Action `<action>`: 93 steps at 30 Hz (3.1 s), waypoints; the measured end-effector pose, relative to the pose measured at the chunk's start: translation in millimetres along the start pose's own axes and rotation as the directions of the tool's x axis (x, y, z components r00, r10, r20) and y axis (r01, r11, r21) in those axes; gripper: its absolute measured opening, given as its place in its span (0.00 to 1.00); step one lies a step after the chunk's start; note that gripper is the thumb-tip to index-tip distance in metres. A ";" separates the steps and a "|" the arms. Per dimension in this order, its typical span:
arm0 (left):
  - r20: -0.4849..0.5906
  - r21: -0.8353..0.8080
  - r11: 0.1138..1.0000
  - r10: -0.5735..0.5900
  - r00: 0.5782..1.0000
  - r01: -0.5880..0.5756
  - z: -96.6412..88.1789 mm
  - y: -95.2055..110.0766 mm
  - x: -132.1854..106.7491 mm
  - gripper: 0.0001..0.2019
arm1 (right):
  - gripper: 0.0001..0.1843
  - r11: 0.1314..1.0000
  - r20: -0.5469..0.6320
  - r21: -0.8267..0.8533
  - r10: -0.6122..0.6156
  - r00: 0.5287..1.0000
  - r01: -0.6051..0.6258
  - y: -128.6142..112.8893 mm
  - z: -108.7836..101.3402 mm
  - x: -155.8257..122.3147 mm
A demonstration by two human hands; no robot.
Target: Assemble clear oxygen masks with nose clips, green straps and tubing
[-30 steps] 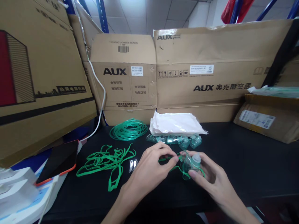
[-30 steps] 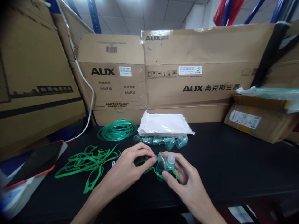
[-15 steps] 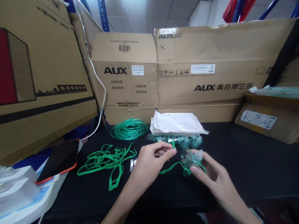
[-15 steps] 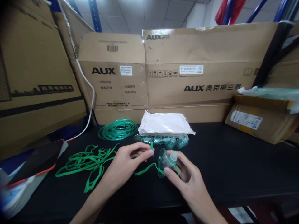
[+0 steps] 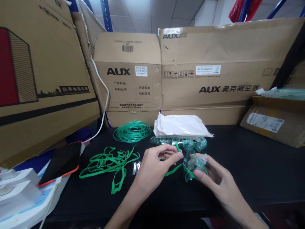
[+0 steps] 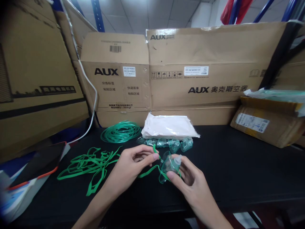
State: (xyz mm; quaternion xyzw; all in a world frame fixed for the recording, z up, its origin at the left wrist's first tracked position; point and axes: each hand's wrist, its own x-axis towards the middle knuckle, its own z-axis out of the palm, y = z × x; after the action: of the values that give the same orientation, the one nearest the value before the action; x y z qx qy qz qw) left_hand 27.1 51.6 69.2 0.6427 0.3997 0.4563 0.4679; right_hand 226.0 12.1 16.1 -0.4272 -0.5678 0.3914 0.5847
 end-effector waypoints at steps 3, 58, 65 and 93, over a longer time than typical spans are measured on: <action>0.000 -0.007 1.000 0.000 1.000 0.000 -0.2 -0.6 0.3 0.09 | 0.21 1.000 0.006 -0.023 -0.006 1.000 0.006 -2.1 0.3 0.1; -0.058 0.488 0.870 0.115 0.992 -0.072 4.8 -2.4 -3.7 0.12 | 0.12 0.967 0.033 -0.224 -0.116 0.993 0.120 3.7 -0.5 0.1; -0.154 0.748 0.663 0.130 0.979 0.030 -20.1 -11.2 -3.3 0.04 | 0.12 0.935 0.028 -0.313 -0.167 0.986 0.168 6.3 -0.1 -1.6; 0.204 0.547 0.790 0.195 0.959 -0.277 22.7 1.1 -15.0 0.06 | 0.07 0.856 -0.025 -0.382 -0.387 0.922 0.348 6.7 -1.0 -11.2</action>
State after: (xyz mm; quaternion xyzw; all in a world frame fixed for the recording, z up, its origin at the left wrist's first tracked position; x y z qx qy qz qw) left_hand 45.0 31.8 63.7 0.8275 0.4012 0.3256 0.2197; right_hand 226.6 3.7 6.1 -0.4326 -0.6721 0.1361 0.5853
